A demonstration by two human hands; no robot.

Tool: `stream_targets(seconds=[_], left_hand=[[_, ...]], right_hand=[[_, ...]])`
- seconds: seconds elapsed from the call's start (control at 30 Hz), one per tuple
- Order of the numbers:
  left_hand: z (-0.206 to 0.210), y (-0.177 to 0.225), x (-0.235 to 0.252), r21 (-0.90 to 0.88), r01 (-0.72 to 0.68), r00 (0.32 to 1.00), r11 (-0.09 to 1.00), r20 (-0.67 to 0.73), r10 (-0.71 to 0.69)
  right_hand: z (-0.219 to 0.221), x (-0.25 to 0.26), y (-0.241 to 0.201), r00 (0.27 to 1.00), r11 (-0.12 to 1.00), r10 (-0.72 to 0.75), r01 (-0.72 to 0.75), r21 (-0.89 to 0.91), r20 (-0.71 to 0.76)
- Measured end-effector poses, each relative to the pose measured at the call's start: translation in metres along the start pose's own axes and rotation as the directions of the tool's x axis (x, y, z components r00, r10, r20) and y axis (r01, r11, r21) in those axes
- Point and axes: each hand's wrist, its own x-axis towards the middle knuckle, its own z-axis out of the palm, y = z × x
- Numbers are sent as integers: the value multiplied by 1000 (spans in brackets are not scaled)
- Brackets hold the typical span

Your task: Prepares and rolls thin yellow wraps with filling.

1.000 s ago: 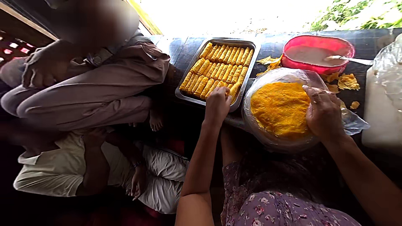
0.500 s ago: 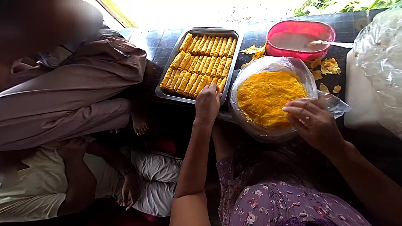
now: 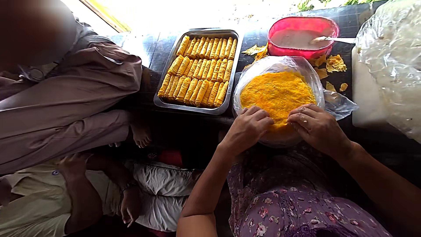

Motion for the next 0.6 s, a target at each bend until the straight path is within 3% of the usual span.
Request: stream_targets(seconds=[0.2,0.37,0.6], left_hand=[[5,-6,3,20,-95,995,995,-26,95],[1,-12,9,-182,-11,1000,983,2,12],[-5,-11,28,-190,199,980,961,50,-193]], right_hand=[[-4,-1,2,1000,999,17,-17,33,-5],[-8,0,5,1000,997,27,-27,71,-1],[-8,8,2,992,990,124,-123,70,-6]])
